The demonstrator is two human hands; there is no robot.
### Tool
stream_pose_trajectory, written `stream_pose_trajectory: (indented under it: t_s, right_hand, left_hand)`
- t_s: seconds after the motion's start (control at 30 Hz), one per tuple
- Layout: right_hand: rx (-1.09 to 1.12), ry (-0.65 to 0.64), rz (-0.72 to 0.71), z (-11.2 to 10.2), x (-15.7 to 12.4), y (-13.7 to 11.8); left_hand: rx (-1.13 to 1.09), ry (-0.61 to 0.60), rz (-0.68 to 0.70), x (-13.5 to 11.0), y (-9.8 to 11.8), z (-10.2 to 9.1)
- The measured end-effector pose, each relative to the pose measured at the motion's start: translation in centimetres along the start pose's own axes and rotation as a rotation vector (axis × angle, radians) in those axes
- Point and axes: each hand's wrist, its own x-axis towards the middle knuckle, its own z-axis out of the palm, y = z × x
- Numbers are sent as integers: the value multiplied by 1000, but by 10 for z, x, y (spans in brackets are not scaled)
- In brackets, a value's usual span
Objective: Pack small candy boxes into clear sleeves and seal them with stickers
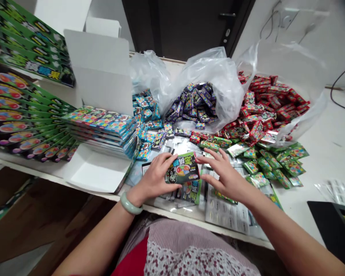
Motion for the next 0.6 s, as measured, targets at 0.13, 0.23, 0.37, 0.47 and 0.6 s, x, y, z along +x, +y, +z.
stream_pose_trajectory:
  t_s: [0.13,0.23,0.37,0.47,0.6]
  right_hand:
    - [86,-107,21,4,13,3]
    - [115,-84,58,5,29,3]
    - [239,-6,194,17,44,-2]
    - [368,-13,306,29,50,-3]
    - [503,30,415,40,52,3]
  left_hand:
    - [-25,23,-55,-4,-5,0]
    - [-1,42,-68,-8,-8,-2]
    - [55,56,-84,-12,-14,-8]
    - [74,37,-82,-13,-17,-9]
    - [80,14,-57,-14,-18,-5]
